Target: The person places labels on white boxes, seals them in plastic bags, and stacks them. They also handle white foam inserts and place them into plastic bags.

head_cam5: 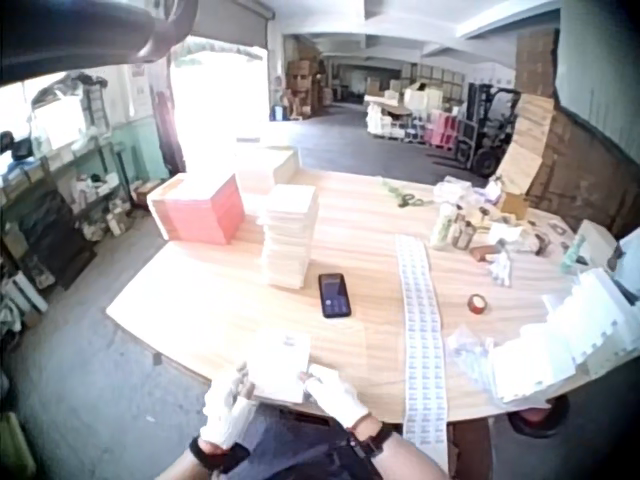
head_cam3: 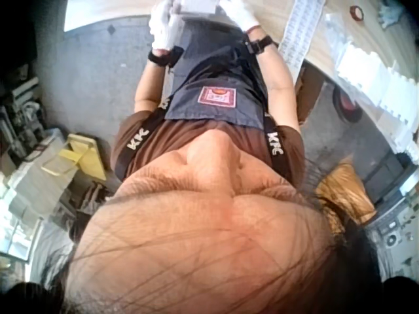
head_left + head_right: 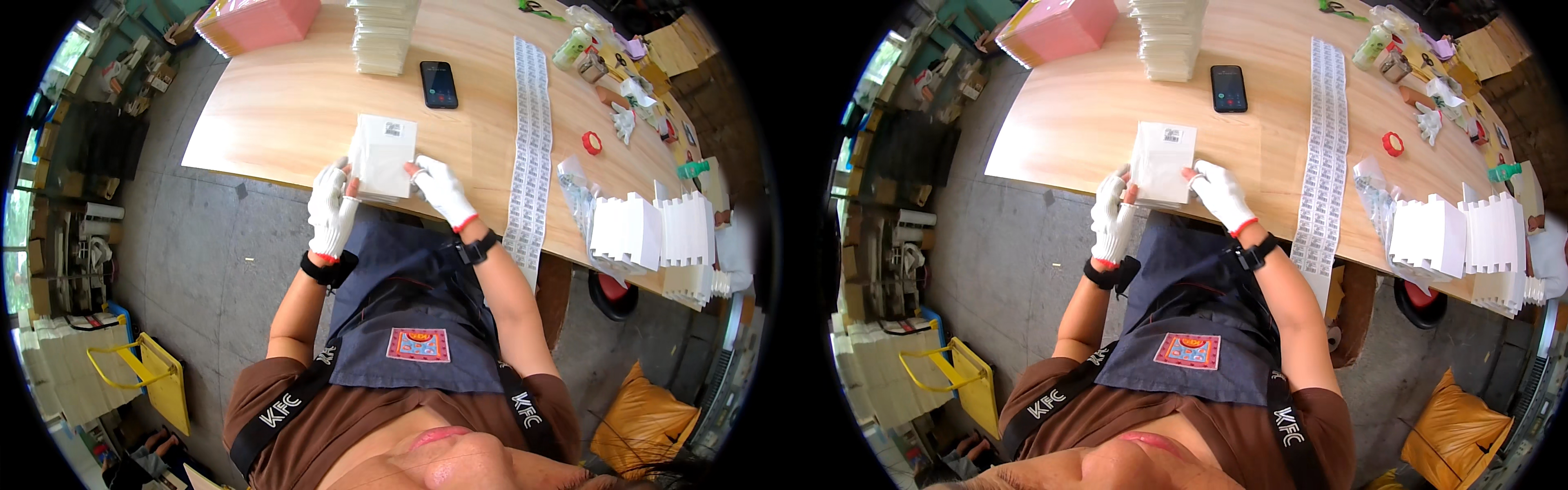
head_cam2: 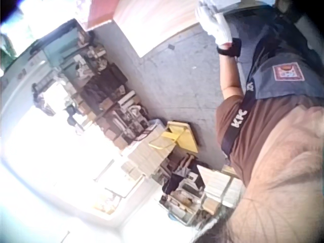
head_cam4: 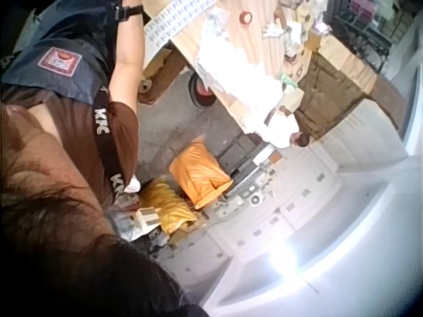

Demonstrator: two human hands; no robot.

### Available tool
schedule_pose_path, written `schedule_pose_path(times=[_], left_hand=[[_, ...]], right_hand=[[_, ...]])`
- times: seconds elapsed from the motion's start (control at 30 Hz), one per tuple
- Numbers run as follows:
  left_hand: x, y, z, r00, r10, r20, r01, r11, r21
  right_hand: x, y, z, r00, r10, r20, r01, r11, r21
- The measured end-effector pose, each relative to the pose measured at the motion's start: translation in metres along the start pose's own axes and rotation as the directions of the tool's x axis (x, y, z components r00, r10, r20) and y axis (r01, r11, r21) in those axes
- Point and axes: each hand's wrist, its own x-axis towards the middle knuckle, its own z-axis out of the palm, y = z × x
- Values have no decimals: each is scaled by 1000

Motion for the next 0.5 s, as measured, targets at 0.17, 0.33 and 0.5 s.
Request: schedule_pose_path(times=[0.17, 0.33, 0.5], left_hand=[[-10, -27, 17, 977, -189, 101, 197, 978, -74], [-15, -20, 14, 948, -317, 12, 303, 892, -336], [-22, -5, 0, 980, 82, -179, -118, 972, -205]], right_hand=[[8, -12, 13, 989, 143, -32, -146, 970, -196], [-7, -22, -9, 980, -49, -192, -25, 929, -368], [-32, 14, -60, 955, -154, -252, -105, 619, -778]])
